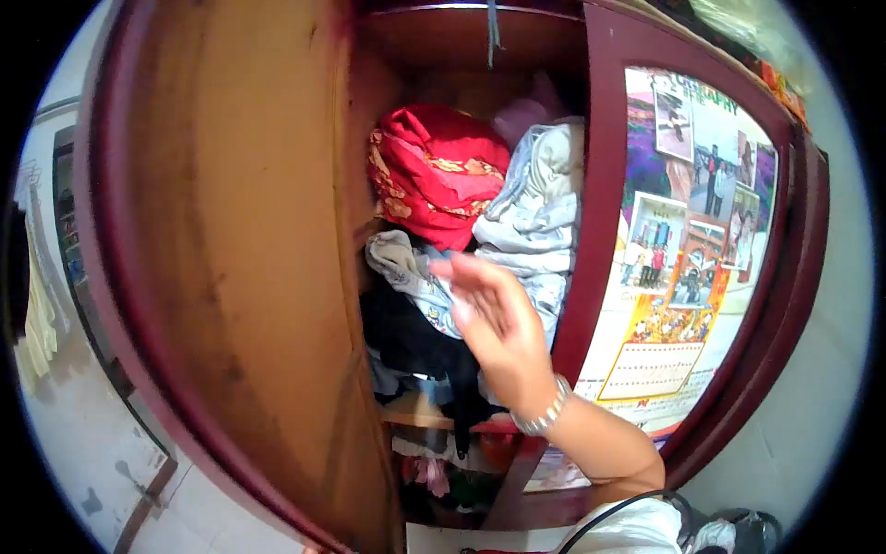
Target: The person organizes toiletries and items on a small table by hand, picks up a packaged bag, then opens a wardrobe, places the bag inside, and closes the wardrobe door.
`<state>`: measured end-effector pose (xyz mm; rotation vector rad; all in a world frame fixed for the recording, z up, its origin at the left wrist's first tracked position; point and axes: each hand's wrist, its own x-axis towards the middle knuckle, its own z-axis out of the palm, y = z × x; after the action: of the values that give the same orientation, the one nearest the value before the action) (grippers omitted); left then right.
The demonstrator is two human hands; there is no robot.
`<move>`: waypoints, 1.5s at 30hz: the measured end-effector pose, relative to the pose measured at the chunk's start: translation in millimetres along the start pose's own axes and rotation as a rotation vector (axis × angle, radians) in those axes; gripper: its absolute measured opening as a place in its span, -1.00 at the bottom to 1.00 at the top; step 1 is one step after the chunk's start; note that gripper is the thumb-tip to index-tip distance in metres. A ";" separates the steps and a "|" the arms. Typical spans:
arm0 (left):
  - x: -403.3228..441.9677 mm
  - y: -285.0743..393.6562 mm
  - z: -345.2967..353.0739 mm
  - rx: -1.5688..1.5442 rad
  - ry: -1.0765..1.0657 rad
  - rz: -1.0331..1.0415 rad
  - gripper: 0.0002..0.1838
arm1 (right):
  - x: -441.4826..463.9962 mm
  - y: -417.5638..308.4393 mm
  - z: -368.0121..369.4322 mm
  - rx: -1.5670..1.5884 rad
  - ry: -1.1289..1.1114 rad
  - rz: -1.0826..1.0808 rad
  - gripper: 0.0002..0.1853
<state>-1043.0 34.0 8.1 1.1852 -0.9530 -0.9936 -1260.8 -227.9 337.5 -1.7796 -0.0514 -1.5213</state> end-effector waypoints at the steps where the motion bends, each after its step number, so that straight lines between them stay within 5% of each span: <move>1: 4.9 -14.4 -1.7 0.111 -0.086 0.056 -0.50 | -21.1 -10.6 -9.3 -0.024 -0.049 -0.036 -0.59; 8: 54.5 18.4 75.5 0.723 -0.462 0.572 -0.84 | -96.8 -48.8 -84.2 -0.471 0.056 -0.073 -0.64; 10: 66.7 41.5 111.6 0.704 -0.508 0.267 -0.75 | -118.3 -56.5 -105.4 -0.558 0.081 -0.060 -0.65; 11: 80.6 48.9 129.8 0.908 -0.557 0.107 -0.53 | -129.0 -61.2 -113.4 -0.579 0.090 -0.071 -0.67; 12: 87.7 60.0 153.9 0.929 -0.439 0.362 -0.61 | -139.3 -66.2 -122.8 -0.641 0.076 -0.085 -0.69; 16: 150.5 39.7 214.5 1.055 -0.432 0.623 -0.55 | -179.1 -67.8 -167.9 -0.677 0.042 -0.081 -0.67; 18: 180.9 44.7 252.0 1.182 -0.389 0.470 -0.55 | -198.7 -69.1 -190.3 -0.706 0.062 0.036 -0.65; 24: 250.9 21.9 304.4 1.070 -0.151 0.556 -0.49 | -241.7 -52.3 -248.1 -0.584 0.160 0.372 -0.70; 25: 246.5 20.5 305.6 1.188 -0.156 0.409 -0.47 | -244.3 -42.8 -254.5 -0.594 0.118 0.368 -0.75; 27: 245.3 13.1 312.7 1.094 -0.065 0.470 -0.47 | -251.2 -25.6 -256.5 -0.535 0.002 0.392 -0.77; 29: 243.5 20.2 316.9 1.020 -0.104 0.316 -0.47 | -251.3 -8.8 -245.2 -0.428 -0.144 0.691 -0.48; 31: 244.8 1.7 309.2 0.803 -0.177 0.249 -0.38 | -244.0 5.6 -210.0 -0.312 -0.301 0.634 -0.54; 33: 230.2 -15.7 289.2 0.706 -0.201 0.365 -0.31 | -241.6 18.4 -168.0 -0.212 -0.391 0.518 -0.64; 35: 184.7 10.6 252.4 0.798 -0.245 0.164 -0.30 | -248.0 33.6 -129.9 -0.076 -0.516 0.521 -0.64; 38: 107.3 -47.9 168.0 0.856 -0.033 0.186 -0.35 | -264.8 51.8 -72.7 0.018 -0.631 0.518 -0.66; 45: -239.7 -199.9 -21.1 0.640 0.726 -0.635 -0.53 | -294.1 57.7 128.7 0.216 -0.848 0.732 -0.70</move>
<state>-1112.4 249.2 -208.0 2.2783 -0.2860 -0.6251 -1209.8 -66.1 58.9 -1.8478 0.0194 -0.1990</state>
